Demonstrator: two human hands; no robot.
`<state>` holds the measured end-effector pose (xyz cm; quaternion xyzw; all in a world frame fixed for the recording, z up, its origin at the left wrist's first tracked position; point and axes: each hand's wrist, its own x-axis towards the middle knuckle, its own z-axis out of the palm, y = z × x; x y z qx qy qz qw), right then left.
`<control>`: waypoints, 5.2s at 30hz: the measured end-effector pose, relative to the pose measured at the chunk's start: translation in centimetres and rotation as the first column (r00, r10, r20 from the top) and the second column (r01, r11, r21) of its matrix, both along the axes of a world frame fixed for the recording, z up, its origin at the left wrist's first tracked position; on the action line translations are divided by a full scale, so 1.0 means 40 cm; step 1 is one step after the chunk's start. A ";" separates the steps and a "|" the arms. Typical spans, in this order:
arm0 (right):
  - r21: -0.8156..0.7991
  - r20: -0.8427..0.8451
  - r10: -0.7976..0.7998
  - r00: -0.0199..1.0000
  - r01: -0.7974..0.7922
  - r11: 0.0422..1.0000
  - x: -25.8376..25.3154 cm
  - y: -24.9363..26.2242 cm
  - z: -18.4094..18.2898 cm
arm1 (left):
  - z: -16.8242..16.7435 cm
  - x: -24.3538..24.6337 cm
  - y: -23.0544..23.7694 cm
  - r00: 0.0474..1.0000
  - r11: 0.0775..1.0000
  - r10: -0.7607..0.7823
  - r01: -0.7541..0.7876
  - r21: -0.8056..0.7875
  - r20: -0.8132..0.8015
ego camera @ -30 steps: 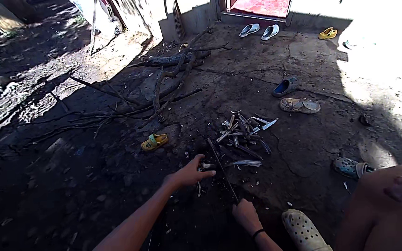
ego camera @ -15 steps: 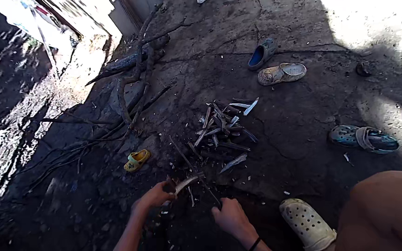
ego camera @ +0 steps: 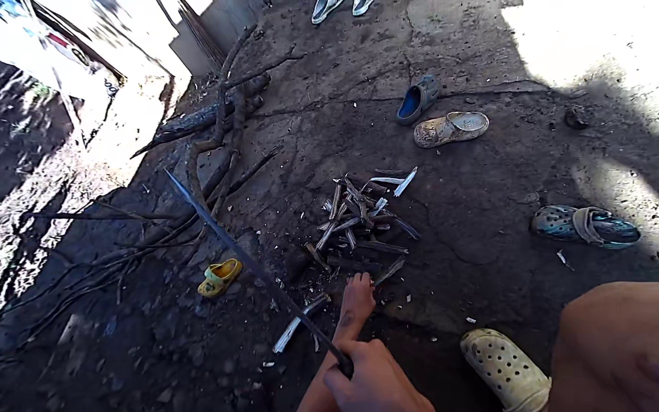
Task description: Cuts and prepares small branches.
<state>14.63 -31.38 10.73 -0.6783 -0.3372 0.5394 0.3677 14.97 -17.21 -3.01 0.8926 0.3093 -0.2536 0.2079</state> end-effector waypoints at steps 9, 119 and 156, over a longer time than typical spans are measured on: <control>-0.073 -0.038 -0.098 0.994 0.095 0.993 0.015 -0.001 0.002 | 0.071 -0.057 0.112 0.708 0.886 0.455 -0.300 -0.353 0.540; -0.223 0.171 -0.142 0.975 0.179 0.958 0.050 -0.006 -0.185 | 0.021 -0.140 0.051 0.286 0.822 0.506 -0.447 -0.354 0.814; -0.135 0.268 -0.268 0.925 0.312 0.940 0.003 0.026 -0.258 | 0.004 -0.125 0.039 0.283 0.835 0.481 -0.435 -0.336 0.830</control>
